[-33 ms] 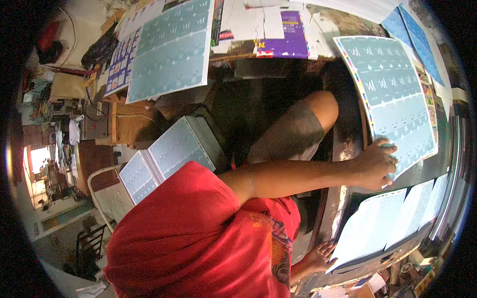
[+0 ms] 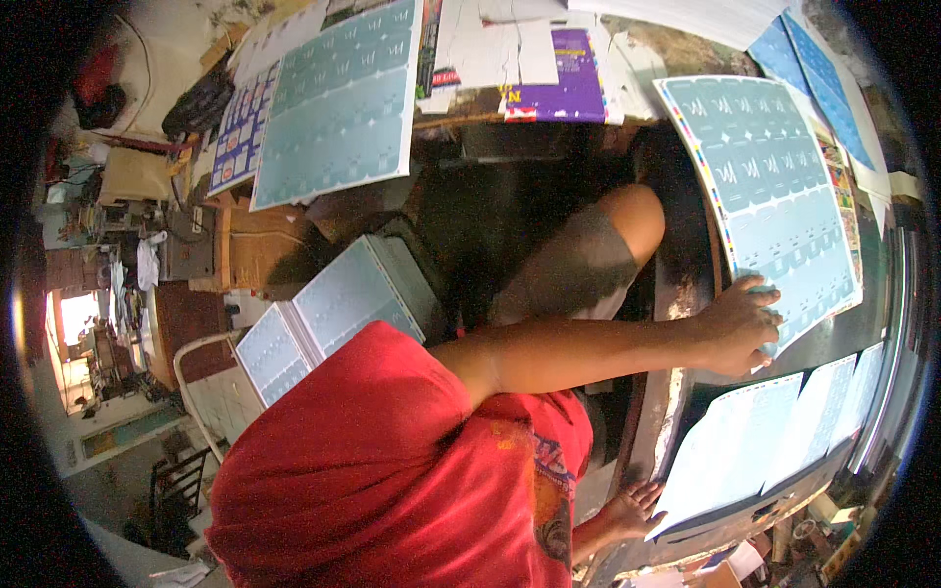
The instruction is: The person organizes and stacks printed paper sheets by picking them up from a pile and aligning them on a table before placing them into larger stacks.
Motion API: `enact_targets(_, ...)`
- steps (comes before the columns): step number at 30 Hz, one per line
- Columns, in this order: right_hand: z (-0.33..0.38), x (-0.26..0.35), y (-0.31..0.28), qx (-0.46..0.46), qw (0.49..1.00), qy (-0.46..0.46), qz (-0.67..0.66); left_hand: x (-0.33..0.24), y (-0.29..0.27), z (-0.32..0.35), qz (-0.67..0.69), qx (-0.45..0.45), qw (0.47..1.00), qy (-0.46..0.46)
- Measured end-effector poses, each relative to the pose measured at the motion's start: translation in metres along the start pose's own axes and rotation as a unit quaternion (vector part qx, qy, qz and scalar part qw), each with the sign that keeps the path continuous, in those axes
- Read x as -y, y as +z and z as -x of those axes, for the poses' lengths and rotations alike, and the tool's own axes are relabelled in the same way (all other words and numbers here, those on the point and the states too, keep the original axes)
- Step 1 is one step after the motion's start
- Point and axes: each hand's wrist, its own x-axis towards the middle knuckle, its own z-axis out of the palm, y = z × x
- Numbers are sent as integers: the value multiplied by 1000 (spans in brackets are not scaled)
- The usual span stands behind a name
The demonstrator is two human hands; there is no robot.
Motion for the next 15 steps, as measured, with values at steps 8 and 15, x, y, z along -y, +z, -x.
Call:
enact_targets(8,-71,-28,76,165,868,-240,401,6,-37,-10,-28,28,999,10)
enact_targets(15,-128,-5,130,281,470,-450,705,9,-30,-14,-104,130,985,38)
